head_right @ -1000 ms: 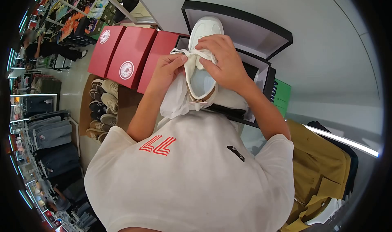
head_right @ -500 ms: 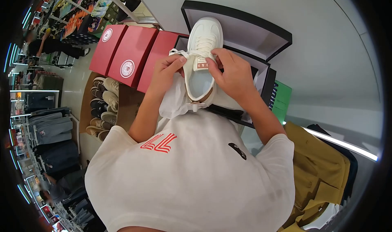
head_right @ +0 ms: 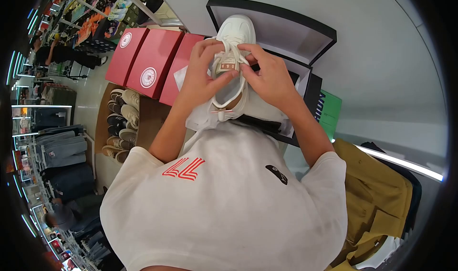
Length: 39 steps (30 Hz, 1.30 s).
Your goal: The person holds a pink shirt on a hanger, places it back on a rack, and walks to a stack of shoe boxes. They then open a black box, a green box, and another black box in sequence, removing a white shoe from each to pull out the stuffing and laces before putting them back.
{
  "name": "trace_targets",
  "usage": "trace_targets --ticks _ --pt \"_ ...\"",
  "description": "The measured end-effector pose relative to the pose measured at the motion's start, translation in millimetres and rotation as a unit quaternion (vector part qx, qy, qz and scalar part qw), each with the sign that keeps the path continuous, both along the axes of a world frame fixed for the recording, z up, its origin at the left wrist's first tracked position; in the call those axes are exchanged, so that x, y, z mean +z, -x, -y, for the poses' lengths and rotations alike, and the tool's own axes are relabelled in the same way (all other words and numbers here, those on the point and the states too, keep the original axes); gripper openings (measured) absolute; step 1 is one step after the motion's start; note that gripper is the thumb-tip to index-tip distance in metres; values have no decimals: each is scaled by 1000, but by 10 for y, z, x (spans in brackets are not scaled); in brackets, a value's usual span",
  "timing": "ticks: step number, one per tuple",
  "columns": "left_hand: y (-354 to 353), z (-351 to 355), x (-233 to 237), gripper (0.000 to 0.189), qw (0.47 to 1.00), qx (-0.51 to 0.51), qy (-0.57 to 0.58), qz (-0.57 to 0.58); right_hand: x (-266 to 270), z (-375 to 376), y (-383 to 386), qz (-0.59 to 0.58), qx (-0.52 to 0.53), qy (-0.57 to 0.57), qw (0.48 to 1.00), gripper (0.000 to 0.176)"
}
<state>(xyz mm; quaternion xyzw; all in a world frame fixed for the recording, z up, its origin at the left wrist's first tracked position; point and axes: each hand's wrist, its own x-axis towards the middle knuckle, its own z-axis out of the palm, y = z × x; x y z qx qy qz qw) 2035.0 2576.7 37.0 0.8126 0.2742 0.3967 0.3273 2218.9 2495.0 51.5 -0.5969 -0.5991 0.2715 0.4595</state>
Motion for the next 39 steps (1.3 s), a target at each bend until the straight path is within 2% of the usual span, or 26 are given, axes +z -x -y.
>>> trace_targets --ticks 2,4,7,11,12,13,14,15,17,18,19,21,22,25,27,29,30,32,36,38,39 --pt "38 -85 -50 29 989 -60 -128 -35 -45 -23 -57 -34 7 31 999 31" --pt "63 -140 -44 29 985 -81 -143 -51 -217 -65 -107 -276 16 108 955 32" --pt "68 -143 -21 31 982 -95 -153 -64 -273 -71 -194 -334 48 126 933 34" --pt "71 -138 158 31 985 -81 -130 -78 -255 -91 -151 -309 61 121 941 38" --pt "71 -171 152 31 985 -80 -130 -80 -164 -72 -75 -175 44 69 981 42" --pt "53 -233 140 29 984 -66 -145 -75 -116 -61 -30 -37 26 16 999 47" --pt "37 -289 128 28 983 -52 -159 -71 -102 -72 -13 76 24 -33 996 56" --pt "20 -346 139 28 983 -51 -159 -71 -71 -98 26 75 25 -32 996 56" --pt "-14 -466 192 26 984 -58 -147 -84 19 -132 126 244 -38 -136 959 59" --pt "-53 -555 240 28 985 -61 -134 -88 20 -207 82 226 -44 -163 959 51" --pt "-96 -615 317 28 986 -59 -130 -87 38 -272 18 227 -42 -160 960 51" --pt "-174 -705 508 30 994 -73 1 -76 106 -346 -92 93 -45 -76 992 40" --pt "-209 -801 514 34 992 -88 14 -89 164 -367 -67 84 -66 -98 989 34" --pt "-243 -822 580 34 987 -95 60 -114 259 -308 -101 92 -67 -55 992 34" --pt "-261 -830 532 32 985 -101 86 -114 218 -277 -79 84 -71 -73 991 33" --pt "-266 -853 491 28 970 -140 181 -76 168 -275 -85 47 -78 -60 994 33" --pt "-274 -865 501 28 970 -141 182 -77 155 -287 -99 46 -79 -59 994 33" --pt "-291 -910 560 23 956 -137 231 -120 146 -344 -130 33 -79 -39 996 34" --pt "-282 -966 553 26 941 -160 266 -132 139 -430 -121 10 -97 -31 995 35" --pt "-222 -810 518 30 965 -125 181 -146 92 -453 -138 -31 -100 -56 993 35" --pt "-179 -743 458 30 964 -127 180 -147 84 -451 -152 -31 -102 -57 993 35"
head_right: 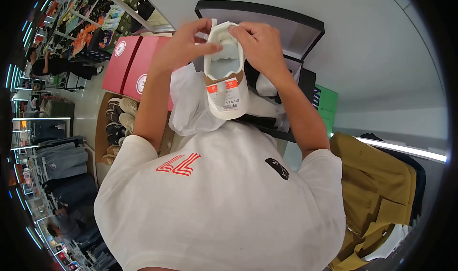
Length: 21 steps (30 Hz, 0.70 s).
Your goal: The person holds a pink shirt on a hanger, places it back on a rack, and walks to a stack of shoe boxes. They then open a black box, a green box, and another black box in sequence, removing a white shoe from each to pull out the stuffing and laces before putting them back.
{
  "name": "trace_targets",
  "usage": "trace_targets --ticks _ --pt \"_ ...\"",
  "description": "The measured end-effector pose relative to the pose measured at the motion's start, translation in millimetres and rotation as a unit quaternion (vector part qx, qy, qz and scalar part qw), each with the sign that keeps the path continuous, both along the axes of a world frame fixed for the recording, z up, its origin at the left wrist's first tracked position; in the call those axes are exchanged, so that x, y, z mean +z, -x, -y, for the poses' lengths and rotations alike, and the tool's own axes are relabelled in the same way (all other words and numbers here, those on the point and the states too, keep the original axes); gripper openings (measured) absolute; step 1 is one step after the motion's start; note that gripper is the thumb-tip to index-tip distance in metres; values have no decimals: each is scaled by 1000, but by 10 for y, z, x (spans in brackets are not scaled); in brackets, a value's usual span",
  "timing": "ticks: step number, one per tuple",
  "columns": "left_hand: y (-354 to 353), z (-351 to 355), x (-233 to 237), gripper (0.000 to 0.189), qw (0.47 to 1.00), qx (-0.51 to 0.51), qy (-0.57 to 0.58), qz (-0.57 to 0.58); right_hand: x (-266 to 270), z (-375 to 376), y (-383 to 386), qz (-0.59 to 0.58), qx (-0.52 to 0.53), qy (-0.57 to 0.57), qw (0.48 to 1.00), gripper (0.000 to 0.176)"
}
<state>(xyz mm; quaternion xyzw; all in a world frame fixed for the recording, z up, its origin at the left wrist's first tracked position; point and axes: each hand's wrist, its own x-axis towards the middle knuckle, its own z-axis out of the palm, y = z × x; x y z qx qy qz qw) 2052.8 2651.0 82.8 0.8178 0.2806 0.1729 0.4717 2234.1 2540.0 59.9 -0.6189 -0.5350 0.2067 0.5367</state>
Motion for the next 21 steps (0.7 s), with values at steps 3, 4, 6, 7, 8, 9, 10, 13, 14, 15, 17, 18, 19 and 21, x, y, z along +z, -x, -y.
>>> trace_targets --ticks 3,4,6,7,8,9,10,13,14,15,17,18,19,21 --pt "131 249 -138 28 988 49 -97 112 -30 64 -8 -23 8 3 1000 35" --pt "145 230 -158 28 988 50 -95 109 -21 90 -7 -4 12 25 1000 35" --pt "184 155 -181 24 993 68 -2 96 -30 104 15 15 22 46 999 34" --pt "179 162 -188 24 993 70 -4 96 -42 98 26 7 25 25 999 34" --pt "148 182 -192 24 991 74 3 113 -42 100 31 0 26 5 1000 34" --pt "125 191 -194 24 988 78 11 130 -33 109 32 1 26 4 1000 34" --pt "116 187 -192 24 988 78 10 132 -23 124 29 -1 24 7 1000 34" --pt "101 197 -192 24 988 81 -8 128 -34 146 32 -7 22 3 1000 33" --pt "102 219 -182 24 988 86 -12 129 -51 150 41 -13 22 -4 1000 32" --pt "106 241 -176 24 987 90 -17 129 -64 161 59 -13 22 -4 1000 32" --pt "158 289 -188 23 989 99 -16 111 -87 198 105 -17 41 -2 999 34" --pt "183 316 -199 22 990 108 -16 94 -119 214 120 -17 41 -3 999 34" --pt "201 351 -220 22 989 109 -17 94 -164 230 141 68 47 -21 996 37" --pt "237 465 -292 28 982 138 -2 129 -167 284 192 165 81 6 983 53"
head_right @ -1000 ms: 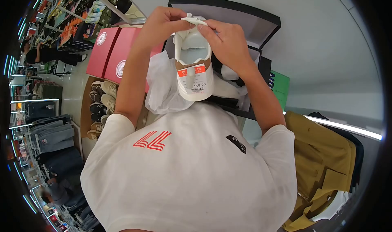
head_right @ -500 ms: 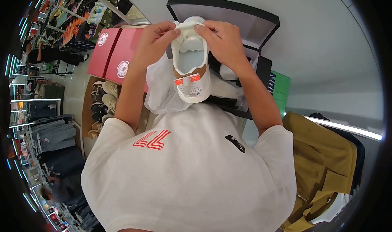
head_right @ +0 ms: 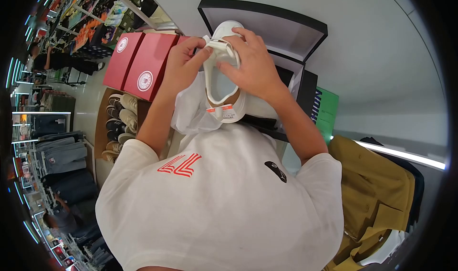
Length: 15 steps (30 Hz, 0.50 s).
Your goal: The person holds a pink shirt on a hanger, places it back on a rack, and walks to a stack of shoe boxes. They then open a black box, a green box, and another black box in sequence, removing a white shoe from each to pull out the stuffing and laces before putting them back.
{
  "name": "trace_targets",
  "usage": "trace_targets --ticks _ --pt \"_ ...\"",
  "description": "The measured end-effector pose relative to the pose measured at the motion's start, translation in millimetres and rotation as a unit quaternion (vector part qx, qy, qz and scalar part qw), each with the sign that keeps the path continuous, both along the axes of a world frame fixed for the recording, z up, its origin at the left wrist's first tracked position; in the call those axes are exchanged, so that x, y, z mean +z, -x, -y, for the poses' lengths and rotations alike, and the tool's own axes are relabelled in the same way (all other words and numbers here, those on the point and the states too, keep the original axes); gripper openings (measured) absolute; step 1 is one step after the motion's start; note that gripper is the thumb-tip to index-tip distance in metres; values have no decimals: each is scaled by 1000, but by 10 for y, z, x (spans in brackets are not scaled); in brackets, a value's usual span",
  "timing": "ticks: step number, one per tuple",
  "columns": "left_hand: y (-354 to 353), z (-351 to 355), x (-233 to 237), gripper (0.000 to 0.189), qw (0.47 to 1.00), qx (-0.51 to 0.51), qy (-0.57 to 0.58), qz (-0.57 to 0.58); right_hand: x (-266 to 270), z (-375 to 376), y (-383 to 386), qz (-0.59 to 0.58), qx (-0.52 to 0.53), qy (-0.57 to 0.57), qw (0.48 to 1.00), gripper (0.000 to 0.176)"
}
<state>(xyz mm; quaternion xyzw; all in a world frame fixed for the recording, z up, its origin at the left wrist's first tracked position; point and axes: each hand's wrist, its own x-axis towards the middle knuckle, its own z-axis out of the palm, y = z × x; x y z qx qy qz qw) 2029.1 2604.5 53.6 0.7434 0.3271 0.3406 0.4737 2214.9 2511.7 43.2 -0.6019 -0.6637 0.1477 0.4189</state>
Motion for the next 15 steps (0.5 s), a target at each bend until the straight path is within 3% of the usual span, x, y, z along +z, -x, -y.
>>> trace_targets --ticks 3,5,7,11,13,15 --pt "30 306 -148 43 994 69 -88 -13 -139 -12 127 35 -28 -7 999 53" --pt "162 313 -201 50 996 48 -45 -52 -167 -15 164 35 -24 -20 999 54" --pt "301 286 -215 48 985 18 98 -143 -176 9 196 34 -24 -29 999 55" --pt "488 223 -333 50 975 5 181 -132 -81 5 200 66 -1 -16 998 57" --pt "552 261 -362 54 961 -9 272 -52 -51 26 231 73 10 -7 997 58" --pt "538 340 -295 56 953 16 298 -47 -51 35 252 83 0 -33 996 56"
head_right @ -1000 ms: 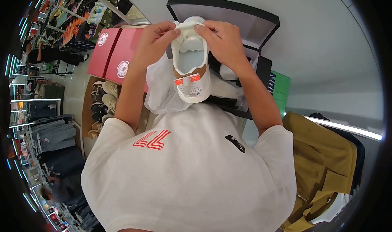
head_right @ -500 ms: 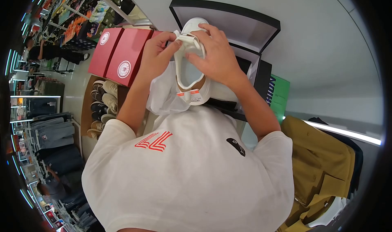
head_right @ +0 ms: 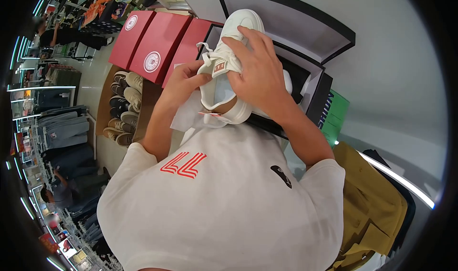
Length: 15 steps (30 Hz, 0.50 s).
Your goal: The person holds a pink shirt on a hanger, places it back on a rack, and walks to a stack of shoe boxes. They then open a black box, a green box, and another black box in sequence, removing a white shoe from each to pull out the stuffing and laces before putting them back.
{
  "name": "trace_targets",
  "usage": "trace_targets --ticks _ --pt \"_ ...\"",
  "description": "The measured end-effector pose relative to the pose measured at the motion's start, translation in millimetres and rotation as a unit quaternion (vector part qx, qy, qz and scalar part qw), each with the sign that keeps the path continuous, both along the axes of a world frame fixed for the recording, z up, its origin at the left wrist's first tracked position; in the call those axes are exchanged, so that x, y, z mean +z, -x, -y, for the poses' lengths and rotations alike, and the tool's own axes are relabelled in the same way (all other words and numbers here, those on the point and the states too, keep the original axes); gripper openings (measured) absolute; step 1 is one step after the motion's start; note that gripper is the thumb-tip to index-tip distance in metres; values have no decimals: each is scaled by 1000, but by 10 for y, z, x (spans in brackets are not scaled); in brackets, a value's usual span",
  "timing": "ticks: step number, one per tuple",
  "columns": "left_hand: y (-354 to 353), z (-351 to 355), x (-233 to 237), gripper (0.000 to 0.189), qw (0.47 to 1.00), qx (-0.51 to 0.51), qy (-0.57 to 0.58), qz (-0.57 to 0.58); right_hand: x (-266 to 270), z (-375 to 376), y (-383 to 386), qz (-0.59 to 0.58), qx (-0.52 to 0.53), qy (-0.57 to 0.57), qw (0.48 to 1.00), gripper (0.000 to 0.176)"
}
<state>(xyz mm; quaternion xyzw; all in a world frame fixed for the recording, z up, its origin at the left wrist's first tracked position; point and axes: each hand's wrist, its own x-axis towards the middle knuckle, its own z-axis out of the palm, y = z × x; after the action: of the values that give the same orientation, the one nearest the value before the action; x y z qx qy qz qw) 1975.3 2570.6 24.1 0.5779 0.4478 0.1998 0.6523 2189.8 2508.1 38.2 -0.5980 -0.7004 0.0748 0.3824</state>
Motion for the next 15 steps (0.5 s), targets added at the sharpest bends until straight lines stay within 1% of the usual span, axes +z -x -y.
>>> trace_targets --ticks 1,2,4,5,6,8,9,10,12,13,15 --pt "-11 57 38 57 999 22 25 0 3 -1 12 -4 2 5 1000 56" --pt "-18 116 64 57 999 22 30 -4 10 -4 25 -8 -10 -4 1000 56" --pt "-30 229 89 59 999 1 -36 -6 4 1 50 -13 -24 -7 1000 55" --pt "-11 241 79 55 999 0 -34 -7 -4 5 55 -15 -20 -14 1000 55" --pt "24 233 59 55 1000 0 -28 -8 -11 11 52 -18 -14 -21 1000 56" --pt "140 222 17 48 996 11 75 53 22 10 42 -13 -6 -16 1000 57" --pt "180 218 23 42 994 -1 82 71 23 5 40 -7 0 -17 1000 57" --pt "191 258 2 42 994 3 88 69 5 14 41 -9 4 -11 1000 57" --pt "194 332 -28 40 986 72 125 83 -18 3 35 -7 4 -23 1000 57" --pt "184 366 -29 40 986 74 128 82 -22 -5 37 -8 6 -20 1000 57" --pt "133 435 -18 36 986 107 92 91 -36 -10 48 -6 7 -44 999 58"
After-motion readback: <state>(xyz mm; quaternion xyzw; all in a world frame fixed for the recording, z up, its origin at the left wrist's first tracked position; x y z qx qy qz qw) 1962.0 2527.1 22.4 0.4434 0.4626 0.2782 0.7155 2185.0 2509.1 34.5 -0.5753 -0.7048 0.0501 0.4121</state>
